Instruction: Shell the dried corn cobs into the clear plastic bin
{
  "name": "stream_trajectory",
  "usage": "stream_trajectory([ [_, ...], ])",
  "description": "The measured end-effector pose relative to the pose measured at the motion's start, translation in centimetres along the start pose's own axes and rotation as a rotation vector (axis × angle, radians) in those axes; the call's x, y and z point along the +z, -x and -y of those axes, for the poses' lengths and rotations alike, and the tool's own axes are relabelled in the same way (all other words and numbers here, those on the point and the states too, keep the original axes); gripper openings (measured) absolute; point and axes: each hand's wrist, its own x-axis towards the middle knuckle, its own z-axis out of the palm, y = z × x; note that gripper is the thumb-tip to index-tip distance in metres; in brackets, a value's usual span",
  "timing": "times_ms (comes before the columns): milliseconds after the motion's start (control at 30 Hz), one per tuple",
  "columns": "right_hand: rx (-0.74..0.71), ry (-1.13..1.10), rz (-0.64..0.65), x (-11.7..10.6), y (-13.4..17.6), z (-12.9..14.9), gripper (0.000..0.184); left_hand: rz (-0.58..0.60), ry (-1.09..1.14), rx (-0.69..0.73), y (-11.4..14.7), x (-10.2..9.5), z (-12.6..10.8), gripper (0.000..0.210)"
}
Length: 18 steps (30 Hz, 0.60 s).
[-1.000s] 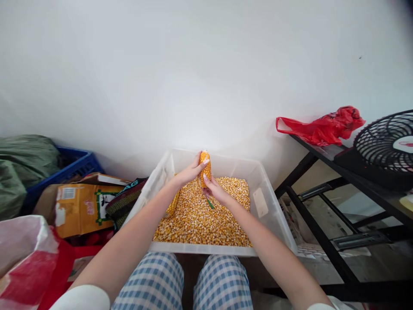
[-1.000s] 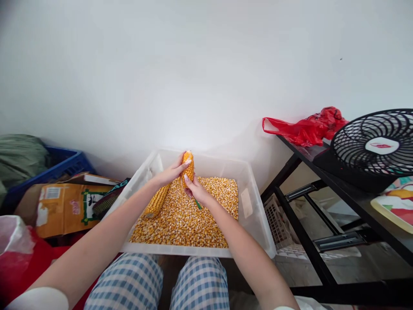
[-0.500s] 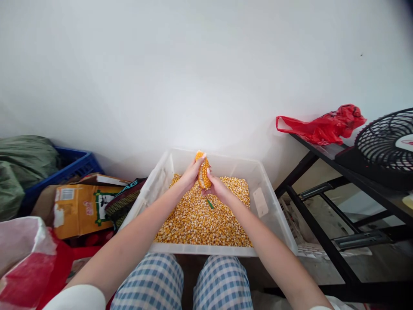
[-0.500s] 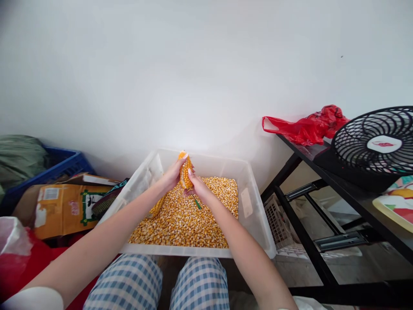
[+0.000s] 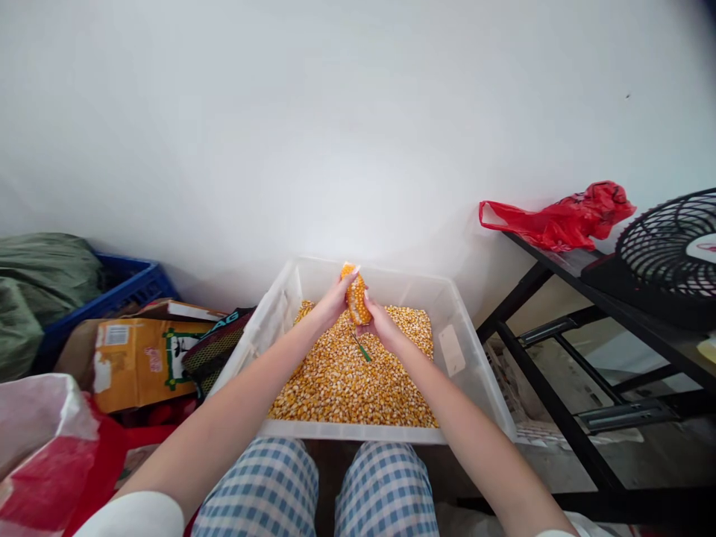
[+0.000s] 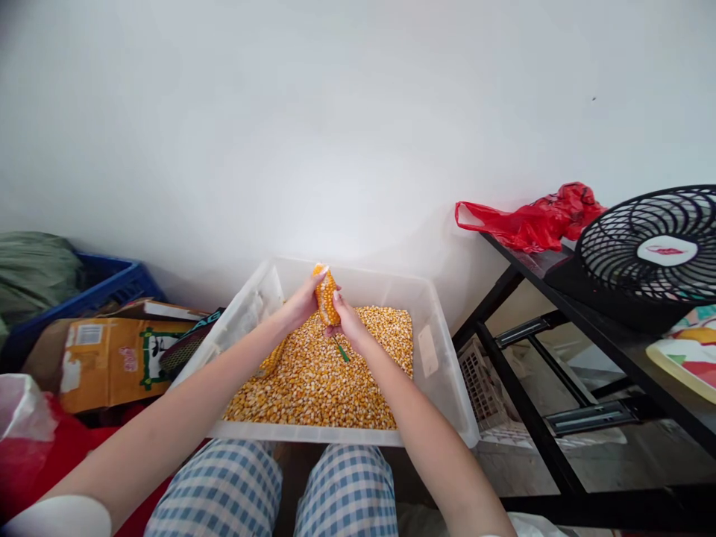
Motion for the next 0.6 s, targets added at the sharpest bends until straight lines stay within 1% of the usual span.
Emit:
stream_trajectory([
  [67, -0.027, 0.051, -0.053, 0.3, 0.0, -0.3, 0.045, -0.124, -0.086, 0.082, 0.0, 0.1, 0.7, 0.048],
  [133, -0.038, 0.065, -0.091, 0.7, 0.1, -0.5, 0.045, -0.188, -0.164, 0.149, 0.2, 0.1, 1.2, 0.050],
  [167, -0.038, 0.058, -0.100, 0.8, 0.1, -0.5, 0.045, -0.188, -0.189, 0.164, 0.3, 0.2, 1.3, 0.049],
  [233, -0.038, 0.025, -0.099, 0.9, 0.1, -0.5, 0.045, -0.137, -0.203, 0.167, 0.4, 0.3, 1.2, 0.049],
  [333, -0.030, -0.019, -0.090, 0.5, -0.1, -0.1, 0.045, -0.019, -0.132, 0.153, 0.3, 0.4, 0.5, 0.048],
  [400, -0.032, -0.007, -0.102, 0.3, -0.2, 0.1, 0.045, 0.032, -0.070, 0.139, 0.2, 0.5, 0.1, 0.047],
  [467, -0.037, 0.050, -0.131, 0.2, -0.3, 0.1, 0.045, 0.027, -0.050, 0.121, 0.1, 0.5, 0.1, 0.046],
  [600, -0.078, 0.182, -0.200, 0.7, -0.2, -0.4, 0.047, -0.090, -0.155, 0.130, 0.5, 0.7, 0.7, 0.053],
])
